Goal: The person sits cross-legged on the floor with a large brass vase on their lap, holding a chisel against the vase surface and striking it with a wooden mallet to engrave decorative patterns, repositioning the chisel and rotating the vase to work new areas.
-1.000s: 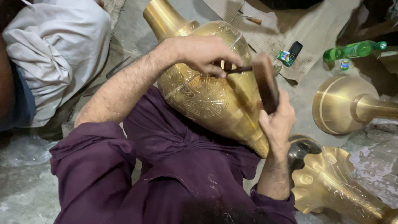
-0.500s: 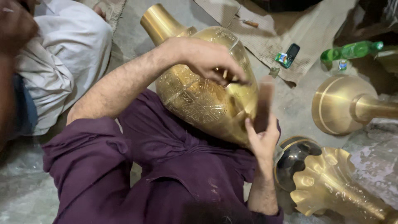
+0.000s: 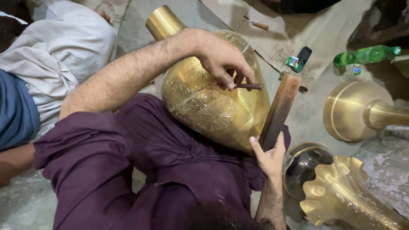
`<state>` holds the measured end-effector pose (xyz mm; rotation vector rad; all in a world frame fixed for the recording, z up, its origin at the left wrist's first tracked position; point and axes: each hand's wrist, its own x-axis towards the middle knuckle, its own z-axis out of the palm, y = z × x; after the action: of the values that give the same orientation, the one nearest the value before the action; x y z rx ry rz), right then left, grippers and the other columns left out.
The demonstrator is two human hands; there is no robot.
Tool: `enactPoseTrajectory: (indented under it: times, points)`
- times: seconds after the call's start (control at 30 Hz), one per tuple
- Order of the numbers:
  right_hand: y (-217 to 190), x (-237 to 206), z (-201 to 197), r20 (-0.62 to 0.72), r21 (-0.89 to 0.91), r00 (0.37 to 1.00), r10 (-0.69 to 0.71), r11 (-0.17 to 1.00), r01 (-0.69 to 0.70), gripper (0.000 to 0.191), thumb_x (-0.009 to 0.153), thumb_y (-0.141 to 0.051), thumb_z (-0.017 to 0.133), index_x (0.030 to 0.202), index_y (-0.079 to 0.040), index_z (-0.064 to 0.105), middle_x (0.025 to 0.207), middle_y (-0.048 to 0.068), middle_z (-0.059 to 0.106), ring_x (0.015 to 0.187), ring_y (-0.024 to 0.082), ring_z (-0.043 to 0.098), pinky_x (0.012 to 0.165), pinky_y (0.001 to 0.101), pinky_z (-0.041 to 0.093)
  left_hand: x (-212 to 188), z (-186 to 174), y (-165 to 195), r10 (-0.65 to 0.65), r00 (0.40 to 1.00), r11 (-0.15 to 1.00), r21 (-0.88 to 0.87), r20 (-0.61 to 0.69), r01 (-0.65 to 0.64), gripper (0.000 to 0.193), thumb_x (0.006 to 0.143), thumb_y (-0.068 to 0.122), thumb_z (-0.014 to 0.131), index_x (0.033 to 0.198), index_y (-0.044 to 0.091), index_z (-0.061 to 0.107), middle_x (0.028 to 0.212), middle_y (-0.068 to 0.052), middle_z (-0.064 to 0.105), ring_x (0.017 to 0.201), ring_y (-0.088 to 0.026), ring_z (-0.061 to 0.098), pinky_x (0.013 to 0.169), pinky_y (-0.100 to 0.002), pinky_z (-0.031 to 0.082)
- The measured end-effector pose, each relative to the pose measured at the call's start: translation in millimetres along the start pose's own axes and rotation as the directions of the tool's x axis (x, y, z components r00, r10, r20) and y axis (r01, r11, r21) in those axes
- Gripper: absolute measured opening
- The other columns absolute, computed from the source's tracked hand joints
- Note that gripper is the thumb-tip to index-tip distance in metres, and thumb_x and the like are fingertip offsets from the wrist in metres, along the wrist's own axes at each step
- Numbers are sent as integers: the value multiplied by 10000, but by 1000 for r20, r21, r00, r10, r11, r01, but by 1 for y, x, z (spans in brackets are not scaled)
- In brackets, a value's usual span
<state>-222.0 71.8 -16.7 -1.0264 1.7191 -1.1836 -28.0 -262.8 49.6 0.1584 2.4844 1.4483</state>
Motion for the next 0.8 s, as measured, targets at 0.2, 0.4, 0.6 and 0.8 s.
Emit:
enactPoseTrajectory:
  times: [0.2, 0.4, 0.6, 0.8]
  points:
    - [-1, 7, -5, -86, -72, 996, -22, 997, 16, 429, 880, -52, 805, 1213, -37, 534, 963, -2, 615, 841, 84, 601, 781, 244, 520, 0, -2, -3, 12, 993, 994, -113, 117, 1, 565, 949, 201, 682, 1487, 218, 509, 948, -34, 788, 836, -125, 747, 753, -328, 592]
    - [-7, 2, 12, -190, -50, 960, -203, 979, 198, 526, 926, -59, 821, 1306, -39, 458, 1016, 23, 619, 912, 109, 608, 847, 261, 518, -1, 2, -8, 68, 990, 994, -91, 121, -57, 554, 956, 185, 688, 1484, 204, 522, 958, -35, 789, 872, -132, 748, 766, -336, 584]
    - [-19, 10, 19, -144, -273, 963, -227, 945, 182, 547, 885, -36, 848, 1275, -17, 465, 1005, 58, 642, 874, 138, 651, 791, 288, 539, 3, 2, -7, 38, 988, 997, -66, 149, -28, 560, 950, 209, 678, 1485, 213, 513, 1007, -37, 791, 921, -125, 750, 818, -340, 589]
    - [-25, 7, 39, -209, -242, 929, -304, 937, 252, 612, 876, -57, 849, 1341, 18, 459, 1025, 75, 617, 905, 155, 618, 829, 280, 521, 3, 5, 2, -139, 979, 990, 29, 149, 136, 570, 932, 238, 671, 1482, 293, 530, 1099, -23, 768, 959, -159, 728, 844, -389, 583]
